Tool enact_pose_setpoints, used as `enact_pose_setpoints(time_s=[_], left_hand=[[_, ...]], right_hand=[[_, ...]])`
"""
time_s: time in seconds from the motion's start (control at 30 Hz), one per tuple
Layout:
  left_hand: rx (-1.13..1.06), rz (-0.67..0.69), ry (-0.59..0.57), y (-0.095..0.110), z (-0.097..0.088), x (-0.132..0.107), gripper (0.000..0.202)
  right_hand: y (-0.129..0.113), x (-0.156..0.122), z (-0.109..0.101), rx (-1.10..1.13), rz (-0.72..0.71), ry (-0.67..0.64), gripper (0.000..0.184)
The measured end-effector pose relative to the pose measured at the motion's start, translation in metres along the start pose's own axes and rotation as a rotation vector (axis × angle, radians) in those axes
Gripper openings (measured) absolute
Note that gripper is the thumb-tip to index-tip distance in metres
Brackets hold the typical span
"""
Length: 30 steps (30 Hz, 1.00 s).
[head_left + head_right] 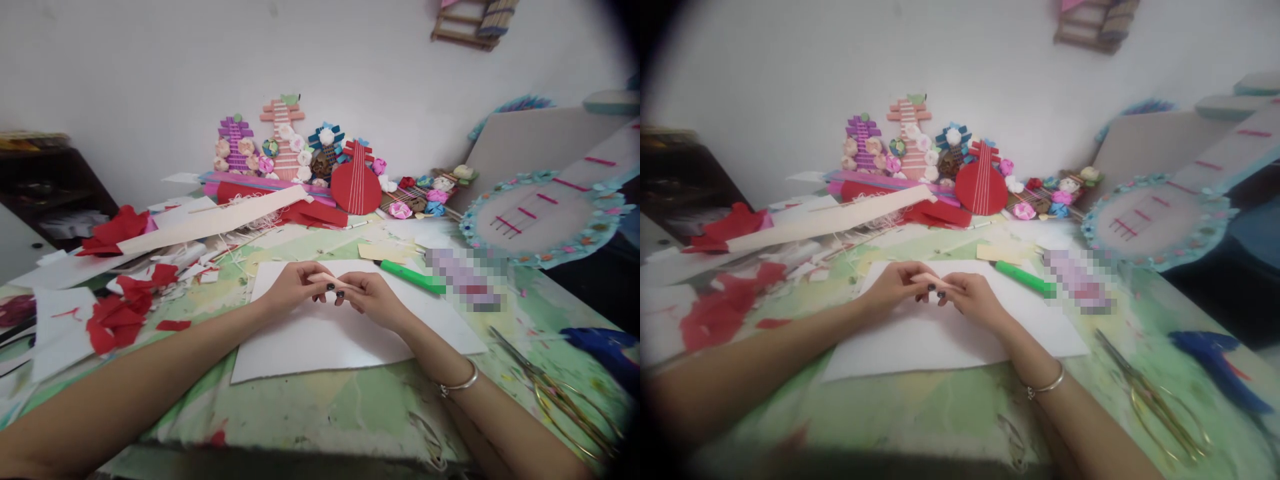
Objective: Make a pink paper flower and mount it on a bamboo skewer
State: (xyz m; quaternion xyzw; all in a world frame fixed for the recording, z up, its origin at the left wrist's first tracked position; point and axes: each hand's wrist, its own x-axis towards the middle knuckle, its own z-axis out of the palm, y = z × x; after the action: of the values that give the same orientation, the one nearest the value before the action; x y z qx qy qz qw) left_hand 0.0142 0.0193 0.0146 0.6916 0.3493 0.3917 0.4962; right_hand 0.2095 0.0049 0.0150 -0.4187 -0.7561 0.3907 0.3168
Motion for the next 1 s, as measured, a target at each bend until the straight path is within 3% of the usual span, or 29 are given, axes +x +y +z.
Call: enact_pose_setpoints(time_s=[0.33,0.47,0.6,0.7,0.93,1.0], left_hand=[[0.037,-0.021,0.075,-0.0049,0.0016,0.0021,0.025],[-0.075,-0.068,0.056,-0.0033,0.0011,0.0034,0.025],[-0.358,-0.124,0.037,-0.0002,0.0011,0.0043,0.026],[-0.504,-0.178,0.049,0.0019,0.0018,0.0042,0.028],[-0.51,-0.089,-0.105,0.0027,0.0016,0.0036,0.039],[-0.459,-0.089,-0.096,0.0033,0.0014,0.0034,0.041]], right_hand=[[0.0005,-0.0003,-0.0042,-0.181,-0.048,0.074,0.023],[0.0001,0.0002,-0.0047,-0.08,-0.01,0.132,0.023],[0.002,0.0025,-0.0057,0.188,0.036,0.271,0.028],[0.0012,0.0032,-0.005,0.31,0.026,0.293,0.03],[0.0028,0.0028,0.0001,0.247,-0.054,0.227,0.026],[0.0037,0.0026,-0.0013,0.205,-0.054,0.255,0.024]])
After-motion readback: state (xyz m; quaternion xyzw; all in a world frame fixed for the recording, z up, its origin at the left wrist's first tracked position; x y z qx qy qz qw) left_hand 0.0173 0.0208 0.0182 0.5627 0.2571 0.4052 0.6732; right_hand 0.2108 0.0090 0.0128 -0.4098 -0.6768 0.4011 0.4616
